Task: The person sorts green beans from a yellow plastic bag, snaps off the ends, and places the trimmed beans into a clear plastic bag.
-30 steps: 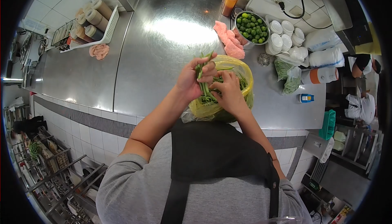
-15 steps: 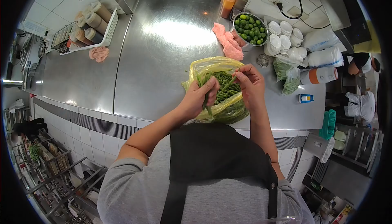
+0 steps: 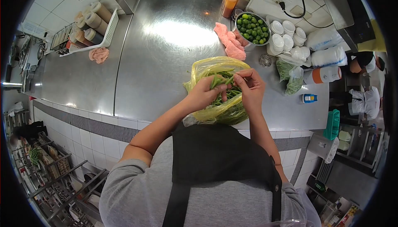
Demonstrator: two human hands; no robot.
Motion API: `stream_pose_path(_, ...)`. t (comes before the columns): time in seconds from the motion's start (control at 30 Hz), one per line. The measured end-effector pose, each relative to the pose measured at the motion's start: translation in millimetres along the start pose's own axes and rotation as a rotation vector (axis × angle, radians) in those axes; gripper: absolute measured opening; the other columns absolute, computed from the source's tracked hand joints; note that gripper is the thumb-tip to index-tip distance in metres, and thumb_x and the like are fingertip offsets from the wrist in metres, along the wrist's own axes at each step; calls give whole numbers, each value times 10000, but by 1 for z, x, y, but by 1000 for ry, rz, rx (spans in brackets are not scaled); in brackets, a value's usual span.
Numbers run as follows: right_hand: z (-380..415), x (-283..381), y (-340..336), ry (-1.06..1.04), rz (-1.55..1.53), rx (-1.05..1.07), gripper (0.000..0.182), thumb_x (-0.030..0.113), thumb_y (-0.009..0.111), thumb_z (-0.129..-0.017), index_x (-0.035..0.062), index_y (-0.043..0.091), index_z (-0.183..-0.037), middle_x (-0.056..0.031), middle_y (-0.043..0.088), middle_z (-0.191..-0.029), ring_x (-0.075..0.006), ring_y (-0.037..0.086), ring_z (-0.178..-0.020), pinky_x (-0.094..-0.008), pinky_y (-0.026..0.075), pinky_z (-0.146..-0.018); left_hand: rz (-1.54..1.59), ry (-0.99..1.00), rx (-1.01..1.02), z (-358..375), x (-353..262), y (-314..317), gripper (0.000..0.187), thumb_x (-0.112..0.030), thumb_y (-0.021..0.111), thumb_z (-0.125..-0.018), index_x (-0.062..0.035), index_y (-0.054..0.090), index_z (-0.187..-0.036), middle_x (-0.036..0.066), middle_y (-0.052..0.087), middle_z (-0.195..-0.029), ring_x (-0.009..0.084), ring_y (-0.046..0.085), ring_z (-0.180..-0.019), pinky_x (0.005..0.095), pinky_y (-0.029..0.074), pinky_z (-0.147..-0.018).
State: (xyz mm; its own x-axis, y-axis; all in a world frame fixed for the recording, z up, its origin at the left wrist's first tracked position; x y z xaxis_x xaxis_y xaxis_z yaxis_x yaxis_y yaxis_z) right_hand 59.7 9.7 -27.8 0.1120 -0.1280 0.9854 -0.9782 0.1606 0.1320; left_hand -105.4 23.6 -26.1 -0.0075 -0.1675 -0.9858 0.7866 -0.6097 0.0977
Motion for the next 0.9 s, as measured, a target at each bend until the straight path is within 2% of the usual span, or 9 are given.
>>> stream_pose_path(0.03, 0, -2, 1, 24, 2, -26, 68, -41, 671, -898, 13, 641, -925, -18, 639, -902, -73, 595, -797, -224, 492, -725, -1, 0, 3, 0, 2, 0, 188, -157, 533, -1016, -7, 614, -1095, 46, 702, -813, 119, 587, -674, 301, 489, -673)
stream_pose_path(0.1, 3, 2, 6, -11, 25, -77, 75, -50, 669, -894, 12, 635, -918, -15, 630, -887, -76, 593, -811, -223, 489, -725, 328, -89, -70, -1, 10, -4, 172, -179, 542, -1023, -39, 602, -1102, 64, 690, -788, 34, 403, -507, 197, 322, -462)
stream_pose_path(0.27, 3, 18, 5, -220, 225, -62, 41, 17, 659, -924, -4, 625, -931, -12, 613, -852, -81, 586, -840, -238, 489, -736, 402, -63, -206, -2, 1, -23, 143, -162, 540, -1022, -41, 571, -1092, 102, 719, -852, 2, 367, -479, 175, 282, -423)
stream_pose_path(0.33, 0, 7, 9, -31, 719, 303, 146, 118, 649, -950, -27, 640, -932, -29, 619, -849, -104, 591, -831, -265, 488, -749, 458, -47, -220, -4, 0, -29, 140, -167, 544, -1022, -43, 569, -1081, 116, 732, -887, -2, 373, -481, 172, 289, -424)
stream_pose_path(0.4, 4, -1, 14, 87, 524, 334, 180, 149, 645, -950, -29, 649, -920, -37, 621, -847, -118, 592, -822, -276, 483, -753, 499, 29, -287, -6, 2, -36, 143, -171, 537, -1029, -52, 589, -1089, 162, 731, -1009, -7, 350, -480, 158, 276, -417)
stream_pose_path(0.57, 15, -3, 36, 363, 65, 238, 161, 131, 674, -911, -27, 667, -881, -63, 630, -848, -153, 595, -807, -286, 469, -752, 511, 95, -319, -6, -8, -33, 136, -178, 540, -1030, -58, 588, -1074, 172, 731, -1025, -8, 361, -478, 159, 291, -422)
stream_pose_path(0.73, 11, 11, 32, -134, 372, 149, 54, -1, 705, -856, -27, 670, -888, -69, 644, -862, -153, 609, -839, -275, 479, -771, 580, 148, -354, -8, -3, -35, 154, -196, 541, -1031, -54, 593, -1056, 152, 734, -981, 1, 365, -472, 169, 298, -427)
stream_pose_path(0.83, 15, 33, 38, -296, 264, 71, 42, -49, 687, -852, -29, 658, -876, -74, 631, -837, -150, 611, -829, -276, 481, -774, 666, 83, -290, -8, 3, -34, 180, -208, 537, -1032, -41, 603, -1055, 125, 716, -920, 14, 360, -480, 184, 298, -422)
stream_pose_path(0.9, 17, 35, 39, -266, 151, 4, 51, -67, 678, -852, -31, 655, -879, -72, 626, -835, -147, 614, -826, -275, 481, -773, 778, -58, -301, -9, 12, -25, 182, -185, 529, -1027, -24, 588, -1087, 107, 679, -868, 30, 360, -493, 193, 291, -413)
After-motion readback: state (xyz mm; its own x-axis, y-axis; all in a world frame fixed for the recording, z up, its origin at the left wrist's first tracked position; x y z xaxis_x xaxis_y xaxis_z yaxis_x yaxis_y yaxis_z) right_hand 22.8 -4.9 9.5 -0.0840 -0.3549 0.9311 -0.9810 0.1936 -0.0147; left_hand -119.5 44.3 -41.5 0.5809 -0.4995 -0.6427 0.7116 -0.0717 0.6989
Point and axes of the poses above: each hand's wrist, its own z-axis away from the middle knuckle, its own y-axis out of the palm, x = y × z, the point moved 5 cm from there along -z, towards the middle knuckle
